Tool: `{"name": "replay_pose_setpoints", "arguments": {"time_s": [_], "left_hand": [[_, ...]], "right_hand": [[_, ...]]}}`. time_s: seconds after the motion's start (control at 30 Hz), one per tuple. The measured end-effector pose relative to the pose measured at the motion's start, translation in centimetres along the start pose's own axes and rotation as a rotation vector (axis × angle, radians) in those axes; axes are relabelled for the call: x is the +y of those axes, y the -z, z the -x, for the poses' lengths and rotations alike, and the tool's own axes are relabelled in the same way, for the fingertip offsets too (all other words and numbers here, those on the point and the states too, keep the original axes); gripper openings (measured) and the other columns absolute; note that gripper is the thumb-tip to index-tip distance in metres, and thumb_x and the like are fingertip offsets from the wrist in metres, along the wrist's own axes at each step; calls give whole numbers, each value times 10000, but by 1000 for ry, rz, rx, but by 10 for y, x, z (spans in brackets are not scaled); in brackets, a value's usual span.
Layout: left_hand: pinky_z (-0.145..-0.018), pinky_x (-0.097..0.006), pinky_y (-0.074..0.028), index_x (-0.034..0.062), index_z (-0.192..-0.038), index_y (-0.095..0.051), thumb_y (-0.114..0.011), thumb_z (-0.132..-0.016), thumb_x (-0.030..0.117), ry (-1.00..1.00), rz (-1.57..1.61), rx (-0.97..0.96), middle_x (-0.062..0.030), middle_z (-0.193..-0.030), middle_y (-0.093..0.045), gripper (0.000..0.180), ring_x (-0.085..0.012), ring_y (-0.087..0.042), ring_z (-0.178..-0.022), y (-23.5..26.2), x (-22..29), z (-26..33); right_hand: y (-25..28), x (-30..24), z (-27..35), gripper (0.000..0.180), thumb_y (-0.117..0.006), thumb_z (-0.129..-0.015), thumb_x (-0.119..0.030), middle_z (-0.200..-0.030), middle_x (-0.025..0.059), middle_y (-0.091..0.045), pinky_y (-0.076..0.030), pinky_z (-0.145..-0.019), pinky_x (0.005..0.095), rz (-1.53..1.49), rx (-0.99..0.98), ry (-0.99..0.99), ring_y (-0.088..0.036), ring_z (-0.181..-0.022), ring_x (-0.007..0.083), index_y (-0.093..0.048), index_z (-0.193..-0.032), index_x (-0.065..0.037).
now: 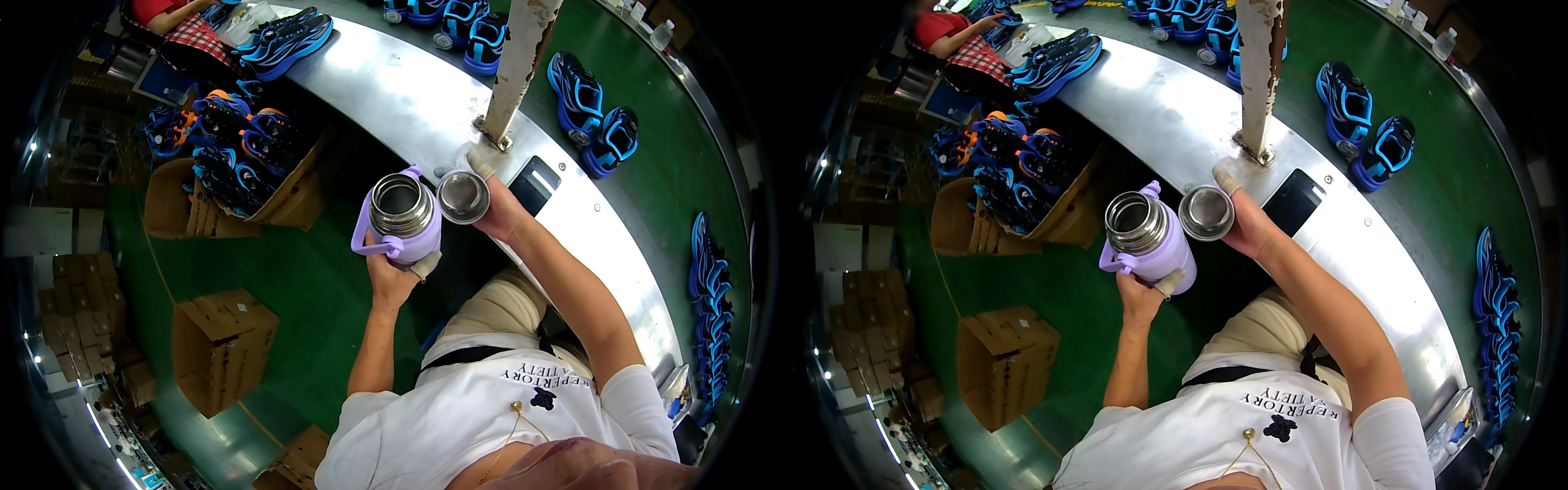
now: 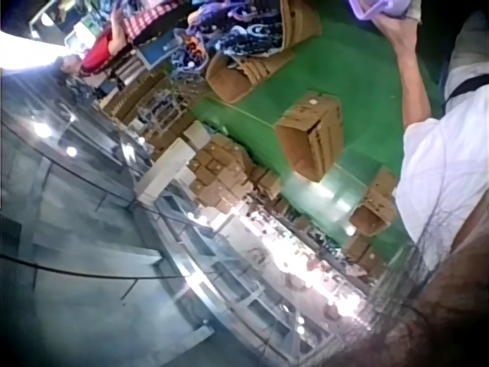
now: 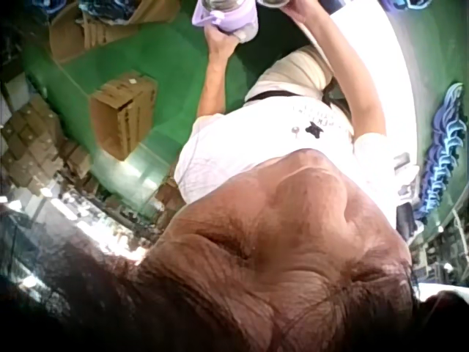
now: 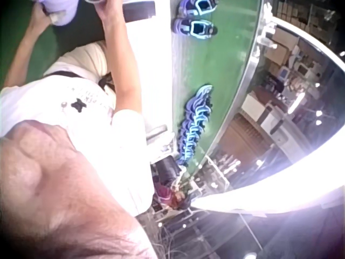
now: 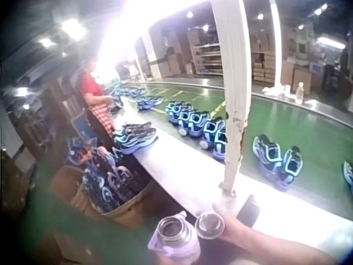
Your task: The person wipes the upper and sides of several shoes with a cloth by hand, one at a time, before placing them onto a conveyor belt. The person also handles a water bottle at a workstation.
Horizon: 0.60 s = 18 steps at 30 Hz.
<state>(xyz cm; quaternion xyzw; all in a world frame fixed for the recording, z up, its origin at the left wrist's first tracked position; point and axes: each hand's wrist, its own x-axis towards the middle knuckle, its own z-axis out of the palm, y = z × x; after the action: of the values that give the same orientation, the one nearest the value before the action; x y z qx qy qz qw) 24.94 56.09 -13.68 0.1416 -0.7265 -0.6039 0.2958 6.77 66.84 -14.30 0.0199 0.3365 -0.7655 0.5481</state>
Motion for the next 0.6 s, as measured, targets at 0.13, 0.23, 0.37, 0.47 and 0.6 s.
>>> {"name": "replay_pose_setpoints", "arguments": {"time_s": [0.13, 0.23, 0.37, 0.47, 0.6], "left_hand": [[-915, -339, -470, 17, -1306, -385, -858, -633, 125, 22, -8, -19, -94, -1185, -550, 830, -193, -571, -1051, 0, -10, -8], [-918, -339, -472, 16, -1303, -389, -858, -633, 118, 34, -7, -23, -93, -1186, -549, 824, -192, -572, -1049, -3, -11, -17], [-905, -339, -474, 2, -1286, -405, -872, -615, 122, 2, 1, -12, -99, -1169, -559, 826, -198, -574, -1044, -14, -12, -27], [-894, -339, -475, -12, -1271, -415, -882, -601, 133, -70, -65, -30, -109, -1152, -567, 830, -207, -577, -1034, -25, -12, -35], [-884, -343, -475, -24, -1258, -419, -889, -592, 155, -51, -110, -37, -125, -1141, -572, 835, -218, -581, -1021, -35, -25, -37]], "right_hand": [[0, -2, 0, 554, -421, -928, -603, -985, 13, -639, -493, -789, 266, 119, 110, 21, -601, -874, 119, -598, -1069, -97], [-4, -16, -4, 531, -411, -930, -610, -889, -13, -632, -491, -719, 259, 257, 155, 14, -591, -789, 102, -611, -939, -118], [16, -28, -31, 604, -356, -945, -613, -831, 7, -600, -475, -721, 301, 678, 188, 197, -560, -773, 117, -630, -933, -75], [29, -25, -36, 453, -465, -931, -458, -860, 121, -575, -455, -760, 381, 1140, 287, 623, -540, -773, 260, -645, -974, -45], [27, -27, -30, 254, -557, -900, -289, -911, 204, -549, -459, -769, 429, 1618, 412, 1013, -559, -857, 385, -653, -964, -63]]}}
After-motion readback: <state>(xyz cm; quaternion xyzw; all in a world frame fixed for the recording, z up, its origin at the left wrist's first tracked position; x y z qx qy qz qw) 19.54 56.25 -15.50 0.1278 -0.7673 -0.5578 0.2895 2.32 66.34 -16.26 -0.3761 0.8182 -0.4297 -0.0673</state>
